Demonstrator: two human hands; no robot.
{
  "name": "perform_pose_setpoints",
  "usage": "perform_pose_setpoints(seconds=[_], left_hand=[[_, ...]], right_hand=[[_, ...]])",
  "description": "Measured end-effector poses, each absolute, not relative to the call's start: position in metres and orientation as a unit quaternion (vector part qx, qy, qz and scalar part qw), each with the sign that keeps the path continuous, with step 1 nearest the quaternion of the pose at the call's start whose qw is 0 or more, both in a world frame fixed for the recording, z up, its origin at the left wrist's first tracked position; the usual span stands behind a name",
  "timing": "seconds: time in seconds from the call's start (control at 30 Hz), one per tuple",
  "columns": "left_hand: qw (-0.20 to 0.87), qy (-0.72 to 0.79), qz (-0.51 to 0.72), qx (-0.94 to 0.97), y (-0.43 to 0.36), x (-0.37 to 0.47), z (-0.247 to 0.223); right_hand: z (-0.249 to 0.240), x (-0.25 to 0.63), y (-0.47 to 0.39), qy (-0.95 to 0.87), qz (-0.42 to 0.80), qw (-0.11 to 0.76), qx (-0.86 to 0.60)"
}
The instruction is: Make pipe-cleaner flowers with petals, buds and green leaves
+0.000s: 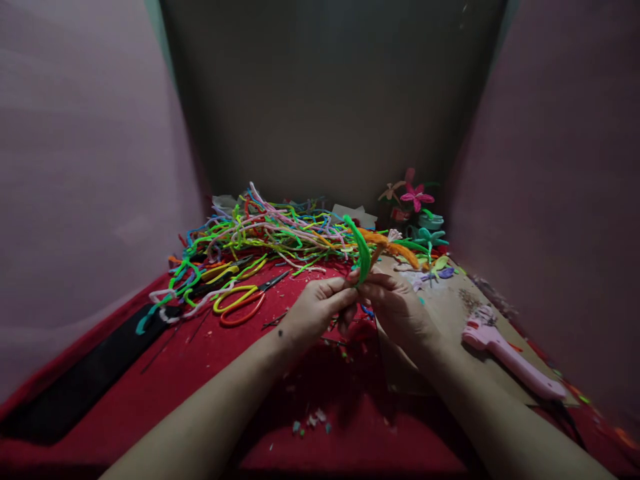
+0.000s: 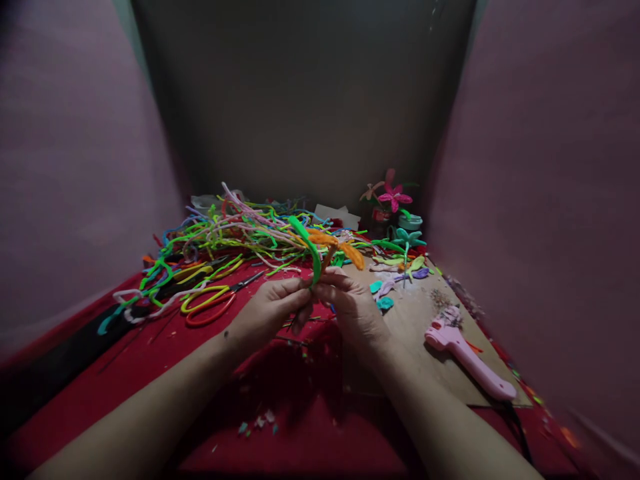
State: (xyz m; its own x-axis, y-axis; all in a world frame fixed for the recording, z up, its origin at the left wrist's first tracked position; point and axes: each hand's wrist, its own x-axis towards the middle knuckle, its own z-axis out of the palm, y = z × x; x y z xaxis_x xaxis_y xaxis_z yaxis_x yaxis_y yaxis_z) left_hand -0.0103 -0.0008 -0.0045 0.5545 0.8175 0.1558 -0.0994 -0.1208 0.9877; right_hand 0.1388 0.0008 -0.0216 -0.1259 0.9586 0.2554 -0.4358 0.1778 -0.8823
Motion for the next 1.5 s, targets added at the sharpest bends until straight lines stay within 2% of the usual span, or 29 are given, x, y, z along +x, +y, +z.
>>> perform_pose_setpoints(seconds=[0.1,0.17,0.23,0.4,0.6,0.77,0.87,1.0,1.13,1.23,1.3,1.37,1.5], left_hand=[[0.35,0.363,0.437,0.745,-0.002,-0.008,-0.012],[0.269,0.386,0.447,0.761,-0.001,-0.007,-0.018],[0.295,0.398,0.442,0.748,0.001,-0.007,-0.02],[0.507,0.358,0.424,0.66,0.006,-0.008,-0.007],[0.636,0.315,0.384,0.59,0.006,-0.012,-0.002],[0.765,0.215,0.329,0.51,0.005,-0.015,-0.009],[0.805,0.16,0.268,0.504,0.006,-0.02,-0.01],[0.758,0.195,0.264,0.563,0.007,-0.02,-0.005],[0.525,0.338,0.386,0.679,0.002,-0.012,-0.002],[0.34,0.386,0.437,0.738,0.0,-0.008,-0.01],[0.281,0.396,0.439,0.756,0.0,-0.007,-0.016],[0.294,0.403,0.433,0.751,0.001,-0.007,-0.019],[0.45,0.37,0.424,0.694,0.003,-0.008,-0.012]], right_hand=[[-0.026,0.135,0.001,-0.466,0.548,0.626,-0.302],[-0.028,0.133,0.0,-0.47,0.53,0.631,-0.316],[-0.027,0.132,-0.001,-0.48,0.529,0.624,-0.315],[-0.02,0.134,-0.001,-0.513,0.545,0.594,-0.293],[-0.017,0.14,0.0,-0.502,0.529,0.609,-0.312],[-0.016,0.148,0.003,-0.535,0.601,0.522,-0.284],[-0.017,0.152,0.003,-0.556,0.622,0.48,-0.273],[-0.018,0.149,0.003,-0.542,0.602,0.508,-0.293],[-0.019,0.141,0.002,-0.493,0.569,0.582,-0.308],[-0.018,0.135,-0.001,-0.492,0.538,0.609,-0.311],[-0.017,0.133,-0.004,-0.511,0.503,0.617,-0.325],[-0.015,0.131,-0.006,-0.526,0.478,0.614,-0.343],[-0.015,0.134,-0.006,-0.534,0.477,0.596,-0.363]])
